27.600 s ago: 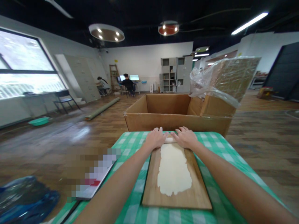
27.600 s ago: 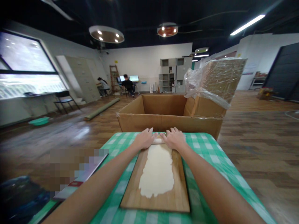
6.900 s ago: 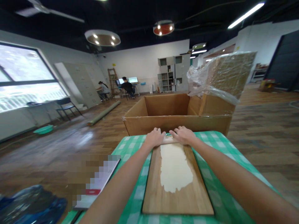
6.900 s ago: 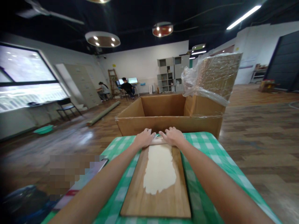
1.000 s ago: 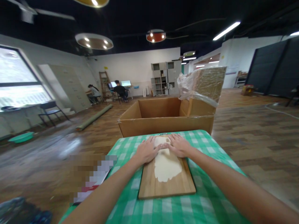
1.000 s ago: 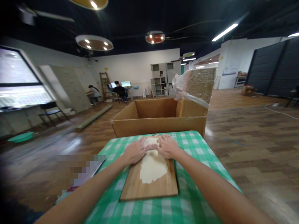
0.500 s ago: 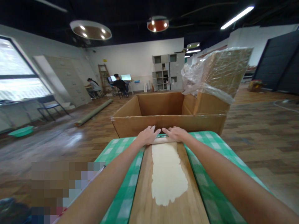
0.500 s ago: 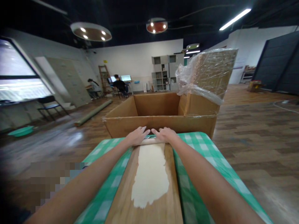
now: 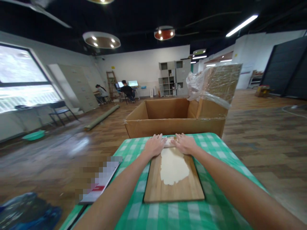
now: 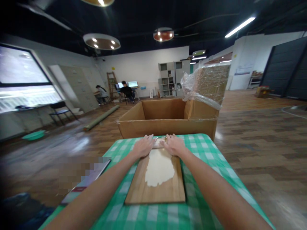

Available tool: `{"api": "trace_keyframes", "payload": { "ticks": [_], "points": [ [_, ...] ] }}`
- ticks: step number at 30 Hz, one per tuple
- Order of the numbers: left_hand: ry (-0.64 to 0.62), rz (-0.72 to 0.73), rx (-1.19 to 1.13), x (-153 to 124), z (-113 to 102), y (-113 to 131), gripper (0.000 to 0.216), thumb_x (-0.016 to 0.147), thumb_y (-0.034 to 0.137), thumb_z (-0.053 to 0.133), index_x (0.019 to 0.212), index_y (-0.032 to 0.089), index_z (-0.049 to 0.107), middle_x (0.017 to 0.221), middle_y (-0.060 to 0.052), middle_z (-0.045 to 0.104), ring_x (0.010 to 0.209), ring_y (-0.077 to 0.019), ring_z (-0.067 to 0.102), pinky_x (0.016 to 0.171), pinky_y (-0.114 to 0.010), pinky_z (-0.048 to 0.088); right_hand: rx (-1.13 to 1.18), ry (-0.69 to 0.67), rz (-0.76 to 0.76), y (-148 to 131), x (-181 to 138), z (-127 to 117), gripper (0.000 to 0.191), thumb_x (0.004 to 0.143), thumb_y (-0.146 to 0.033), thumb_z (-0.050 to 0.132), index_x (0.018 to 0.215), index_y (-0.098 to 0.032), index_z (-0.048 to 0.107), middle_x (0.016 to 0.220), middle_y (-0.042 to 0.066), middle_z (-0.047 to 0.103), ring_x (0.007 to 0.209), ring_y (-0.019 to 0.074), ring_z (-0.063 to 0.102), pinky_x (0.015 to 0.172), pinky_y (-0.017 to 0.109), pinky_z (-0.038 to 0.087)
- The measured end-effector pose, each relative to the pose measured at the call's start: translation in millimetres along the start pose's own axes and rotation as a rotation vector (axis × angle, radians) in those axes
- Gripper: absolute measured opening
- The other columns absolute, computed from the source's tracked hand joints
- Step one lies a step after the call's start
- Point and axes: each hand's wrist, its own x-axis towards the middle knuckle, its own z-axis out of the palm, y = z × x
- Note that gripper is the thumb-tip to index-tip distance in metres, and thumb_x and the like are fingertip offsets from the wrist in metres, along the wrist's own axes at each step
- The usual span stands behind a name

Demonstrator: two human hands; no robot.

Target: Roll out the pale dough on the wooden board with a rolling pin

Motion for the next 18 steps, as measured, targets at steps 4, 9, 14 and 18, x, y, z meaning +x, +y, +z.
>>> {"api": "trace_keyframes", "payload": {
  "ticks": [4,9,14,18],
  "points": [
    [0.018,-0.024,-0.004,-29,-8,13,0.066,0.109,0.055,0.02,0.157,0.017,0.045,0.16,-0.016,0.051,0.148,-0.035,0.046,0.12,-0.054,0.034,0.003,-0.011,-0.067,-9,-31,-8,0.077,0.109,-0.058,0.018,0.152,-0.003,0.051,0.16,0.024,0.047,0.154,0.0316,0.037,0.126,0.046,0.025],
    [0.075,0.028,-0.013,-76,-22,28,0.066,0.109,0.056,0.022,0.147,0.013,0.055,0.155,-0.017,0.056,0.146,-0.0307,0.049,0.122,-0.049,0.032,0.009,0.026,-0.139,-16,-79,-9,0.073,0.102,-0.046,0.037,0.158,0.0,0.041,0.166,0.024,0.038,0.157,0.0314,0.032,0.128,0.048,0.023],
    [0.037,0.033,-0.023,-115,-37,40,0.067,0.107,0.059,0.027,0.148,0.012,0.054,0.155,-0.019,0.055,0.147,-0.0312,0.048,0.126,-0.05,0.028,0.044,0.039,-0.198,-28,-126,-12,0.08,0.1,-0.049,0.042,0.164,-0.002,0.031,0.17,0.021,0.03,0.159,0.0305,0.025,0.13,0.048,0.019],
    [0.037,0.053,-0.032,-133,-45,45,0.066,0.106,0.056,0.03,0.15,0.012,0.051,0.156,-0.019,0.054,0.149,-0.0314,0.047,0.127,-0.051,0.027,0.092,0.017,-0.199,-39,-153,-26,0.087,0.102,-0.063,0.039,0.165,-0.002,0.031,0.171,0.021,0.028,0.16,0.0309,0.024,0.131,0.047,0.018]
  ]
}}
